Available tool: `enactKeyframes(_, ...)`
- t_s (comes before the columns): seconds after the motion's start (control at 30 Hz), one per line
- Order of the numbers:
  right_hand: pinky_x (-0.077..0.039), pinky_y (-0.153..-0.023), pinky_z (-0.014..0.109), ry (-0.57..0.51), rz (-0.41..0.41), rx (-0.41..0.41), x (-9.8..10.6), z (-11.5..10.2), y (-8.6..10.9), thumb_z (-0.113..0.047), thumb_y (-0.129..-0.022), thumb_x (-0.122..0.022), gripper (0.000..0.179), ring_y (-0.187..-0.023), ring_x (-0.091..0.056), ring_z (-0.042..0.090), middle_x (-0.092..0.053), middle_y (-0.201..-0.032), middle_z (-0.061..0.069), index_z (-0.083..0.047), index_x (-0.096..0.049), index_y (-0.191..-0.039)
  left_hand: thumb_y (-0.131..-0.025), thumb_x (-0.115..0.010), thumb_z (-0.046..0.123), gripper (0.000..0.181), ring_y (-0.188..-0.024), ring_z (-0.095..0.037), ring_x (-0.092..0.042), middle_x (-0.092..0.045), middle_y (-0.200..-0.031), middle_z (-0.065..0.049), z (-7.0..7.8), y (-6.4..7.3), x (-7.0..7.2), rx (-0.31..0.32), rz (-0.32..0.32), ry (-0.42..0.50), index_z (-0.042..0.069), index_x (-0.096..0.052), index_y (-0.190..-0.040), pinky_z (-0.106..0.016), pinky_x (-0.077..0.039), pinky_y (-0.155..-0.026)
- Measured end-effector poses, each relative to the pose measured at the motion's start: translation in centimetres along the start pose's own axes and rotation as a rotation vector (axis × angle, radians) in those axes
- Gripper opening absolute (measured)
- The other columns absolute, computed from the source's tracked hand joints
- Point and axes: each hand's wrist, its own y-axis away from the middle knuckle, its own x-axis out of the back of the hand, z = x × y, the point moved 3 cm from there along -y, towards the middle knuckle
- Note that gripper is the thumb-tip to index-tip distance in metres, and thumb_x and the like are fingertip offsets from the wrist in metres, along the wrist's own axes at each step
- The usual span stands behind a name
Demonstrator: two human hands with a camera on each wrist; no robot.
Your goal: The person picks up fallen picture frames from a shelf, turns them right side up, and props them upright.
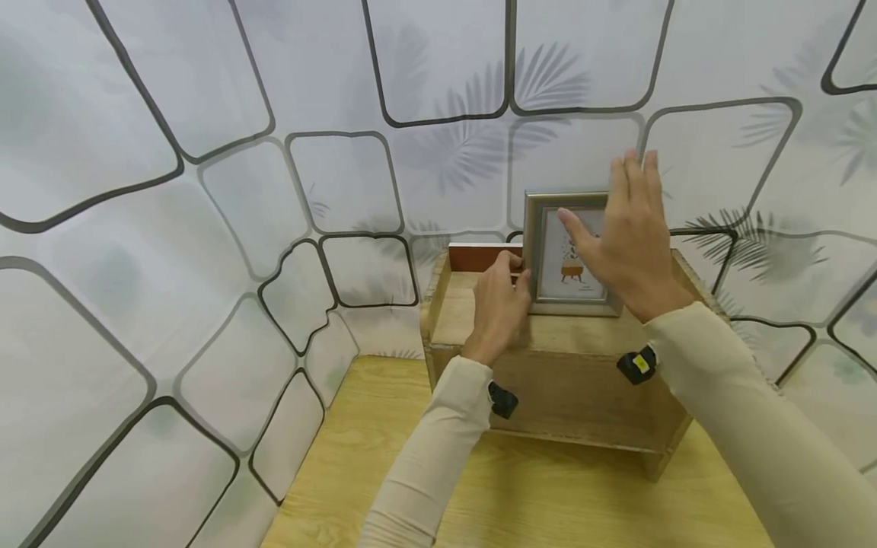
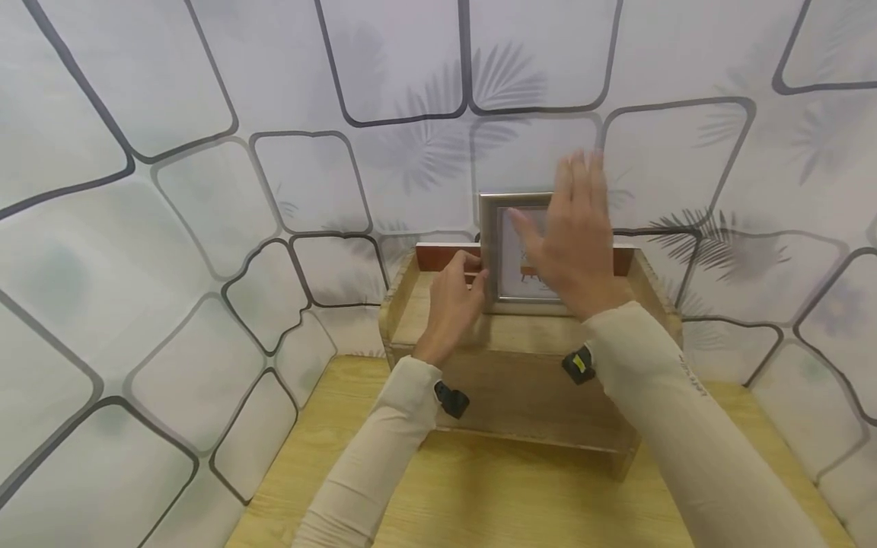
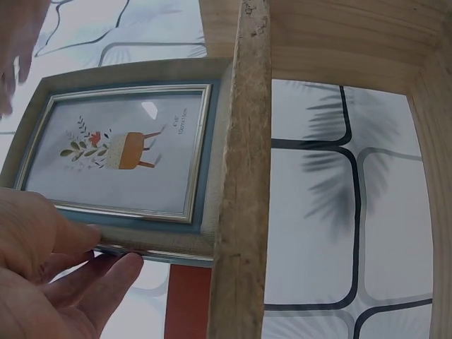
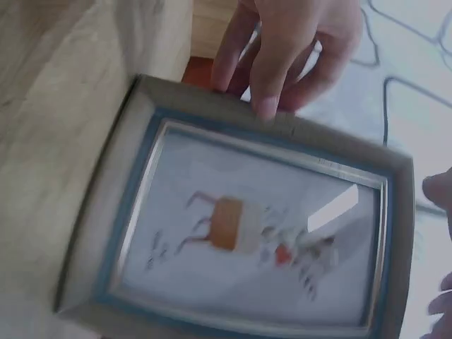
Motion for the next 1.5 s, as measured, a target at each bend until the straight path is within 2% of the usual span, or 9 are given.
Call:
enactKeyframes(0.1, -0.008, -0.124, 0.047, 0.095, -0.112, 0.018, -0.7, -1.3, -0.9, -0.037, -0.1, -0.063, 0.082, -0.15, -0.016, 0.047, -0.028, -0.154, 0.039, 0.02, -0.029, -0.148, -0.1, -0.065, 0.012, 0.018, -0.097, -0.022, -0.072, -0.074, -0.108, -0.01, 0.1, -0.1, 0.1, 0.009, -0.003, 0.022, 0.001, -0.064, -0.114, -0.039, -0.054, -0.085)
enactKeyframes(0.23, -0.012, -0.122, 0.053, 0.218, -0.239, -0.005, -1.3, -2.3, -1.3, -0.041, -0.103, -0.056, 0.08, -0.145, -0.025, 0.053, -0.033, -0.15, 0.042, 0.023, -0.032, -0.144, -0.099, -0.065, 0.012, 0.028, -0.099, -0.022, -0.071, -0.073, -0.113, -0.01, 0.1, -0.3, 0.3, 0.02, -0.029, 0.025, 0.002, -0.064, -0.125, -0.038, -0.054, -0.087)
enactKeyframes(0.33, -0.012, -0.122, 0.053, 0.264, -0.278, -0.026, -1.4, -2.7, -1.4, -0.043, -0.103, -0.054, 0.081, -0.145, -0.024, 0.052, -0.032, -0.15, 0.042, 0.023, -0.032, -0.144, -0.099, -0.065, 0.012, 0.033, -0.106, -0.023, -0.069, -0.072, -0.118, -0.011, 0.0, -0.5, 0.4, 0.017, -0.052, 0.001, 0.001, -0.065, -0.131, -0.038, -0.053, -0.09)
enactKeyframes(0.47, -0.008, -0.123, 0.051, 0.278, -0.318, -0.056, -1.4, -3.1, -1.6, -0.049, -0.103, -0.052, 0.087, -0.148, -0.019, 0.05, -0.026, -0.153, 0.043, 0.023, -0.028, -0.146, -0.098, -0.066, 0.012, 0.031, -0.108, -0.024, -0.069, -0.072, -0.119, -0.01, 0.1, -0.7, 0.5, 0.022, -0.059, -0.001, 0.001, -0.068, -0.127, -0.039, -0.053, -0.091)
enactKeyframes(0.77, -0.009, -0.122, 0.054, 0.292, -0.368, -0.089, -1.6, -3.6, -2.0, -0.059, -0.099, -0.054, 0.101, -0.147, -0.015, 0.054, -0.019, -0.152, 0.047, 0.027, -0.026, -0.144, -0.098, -0.069, 0.012, 0.027, -0.093, -0.019, -0.073, -0.073, -0.114, -0.008, 0.2, -0.4, 0.7, 0.041, -0.081, 0.028, 0.001, -0.069, -0.122, -0.032, -0.056, -0.079)
enactKeyframes(1.03, -0.009, -0.121, 0.056, 0.3, -0.378, -0.117, -1.5, -3.6, -2.0, -0.069, -0.092, -0.057, 0.115, -0.146, -0.013, 0.057, -0.015, -0.15, 0.049, 0.029, -0.024, -0.143, -0.097, -0.07, 0.016, 0.026, -0.093, -0.019, -0.073, -0.074, -0.11, -0.008, 0.3, -0.1, 0.5, 0.022, -0.078, 0.034, 0.001, -0.069, -0.119, -0.031, -0.056, -0.081)
enactKeyframes(1.3, -0.012, -0.12, 0.06, 0.309, -0.386, -0.111, -1.7, -3.4, -1.7, -0.069, -0.089, -0.063, 0.12, -0.144, -0.014, 0.061, -0.017, -0.149, 0.051, 0.03, -0.021, -0.142, -0.096, -0.073, 0.019, 0.026, -0.088, -0.017, -0.073, -0.075, -0.104, -0.009, 0.6, 0.6, 0.5, 0.021, -0.072, 0.027, 0.001, -0.07, -0.114, -0.031, -0.056, -0.08)
enactKeyframes(1.5, -0.017, -0.118, 0.061, 0.353, -0.395, -0.072, -1.7, -3.5, -1.6, -0.061, -0.09, -0.067, 0.115, -0.141, -0.022, 0.063, -0.023, -0.146, 0.052, 0.031, -0.021, -0.141, -0.095, -0.074, 0.02, 0.024, -0.083, -0.014, -0.072, -0.075, -0.099, -0.006, 0.8, 1.0, 0.5, 0.017, -0.06, 0.017, 0.004, -0.07, -0.111, -0.03, -0.055, -0.078)
